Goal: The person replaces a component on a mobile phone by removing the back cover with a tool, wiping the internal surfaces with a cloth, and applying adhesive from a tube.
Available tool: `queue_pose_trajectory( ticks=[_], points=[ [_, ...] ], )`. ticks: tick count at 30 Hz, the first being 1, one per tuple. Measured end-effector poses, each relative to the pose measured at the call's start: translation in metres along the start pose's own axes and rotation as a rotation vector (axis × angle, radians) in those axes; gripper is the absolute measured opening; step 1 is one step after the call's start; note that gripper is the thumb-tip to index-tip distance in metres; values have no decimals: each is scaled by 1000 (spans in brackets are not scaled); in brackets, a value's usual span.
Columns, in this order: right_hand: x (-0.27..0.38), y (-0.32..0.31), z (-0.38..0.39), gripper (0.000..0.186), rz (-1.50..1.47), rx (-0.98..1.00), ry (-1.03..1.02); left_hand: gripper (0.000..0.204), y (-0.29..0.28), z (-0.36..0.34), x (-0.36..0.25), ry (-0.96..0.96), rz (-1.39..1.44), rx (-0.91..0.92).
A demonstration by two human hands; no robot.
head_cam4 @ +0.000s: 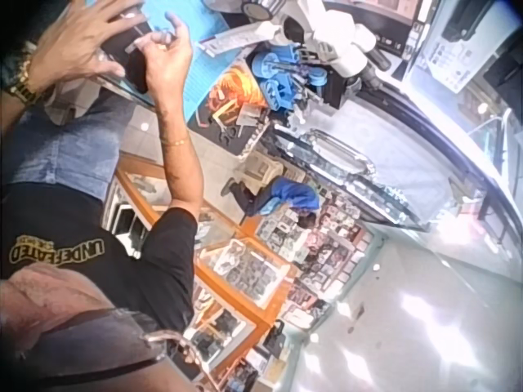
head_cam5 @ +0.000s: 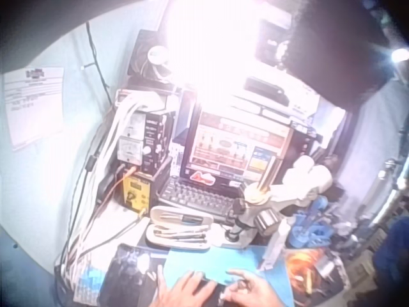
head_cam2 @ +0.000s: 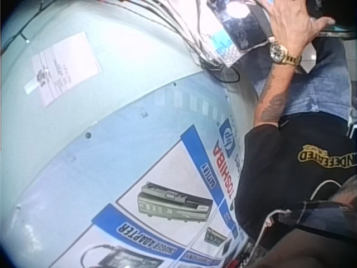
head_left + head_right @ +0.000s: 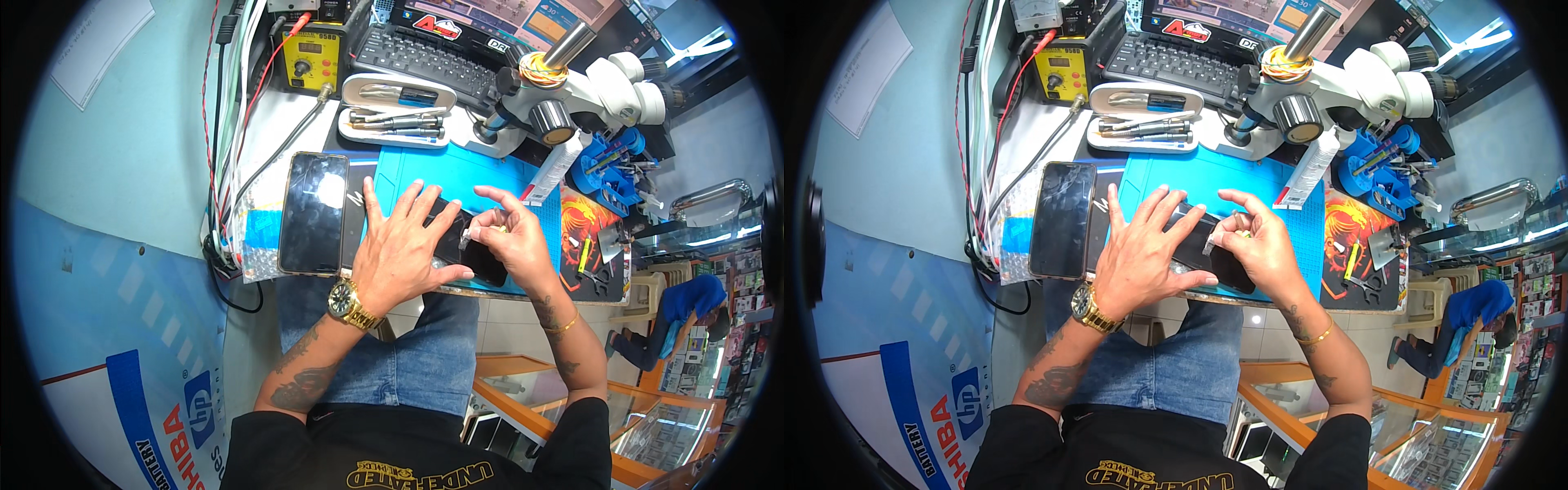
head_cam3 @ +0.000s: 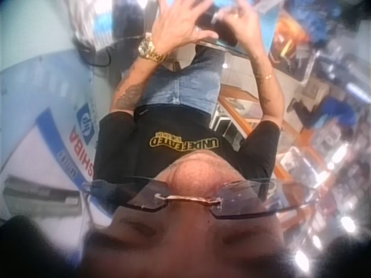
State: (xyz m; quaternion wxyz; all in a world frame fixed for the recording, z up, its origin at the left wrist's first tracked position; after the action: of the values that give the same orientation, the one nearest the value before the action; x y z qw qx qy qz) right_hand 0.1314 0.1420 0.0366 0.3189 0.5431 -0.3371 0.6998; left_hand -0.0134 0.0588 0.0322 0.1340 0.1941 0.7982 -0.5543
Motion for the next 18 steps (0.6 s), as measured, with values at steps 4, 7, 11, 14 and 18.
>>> queue_pose_trajectory(
  ticks=[4, 7, 11, 14, 18],
  points=[
    [1, -1, 0, 55, 2, -12, 19, 93, -1, 0, -1, 4, -5, -5],
    [1, -3, 0, 55, -14, -18, 34, 93, -2, -1, -2, 8, -1, -2],
    [1, -3, -3, 56, -20, -25, 48, 92, -1, 0, 0, 2, -1, 1],
    [-2, -7, -3, 57, -63, -9, 84, 92, -1, -1, -1, 4, 4, 5],
    [-5, -7, -5, 57, -139, 1, 105, 92, -1, 0, -1, -2, 0, 6]
  ],
)
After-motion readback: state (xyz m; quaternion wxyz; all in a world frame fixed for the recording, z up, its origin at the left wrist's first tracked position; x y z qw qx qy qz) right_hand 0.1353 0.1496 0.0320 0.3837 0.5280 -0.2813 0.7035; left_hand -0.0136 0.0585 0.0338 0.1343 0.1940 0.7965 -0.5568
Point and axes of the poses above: each hand's wrist, its own z-axis away from the middle knuckle, its own y-axis out of the palm, x = y × z, the point moved 7 cm from there along -z, towards the middle knuckle, and after that the axes turned 4 degrees about -y, right-handed, at the moved point
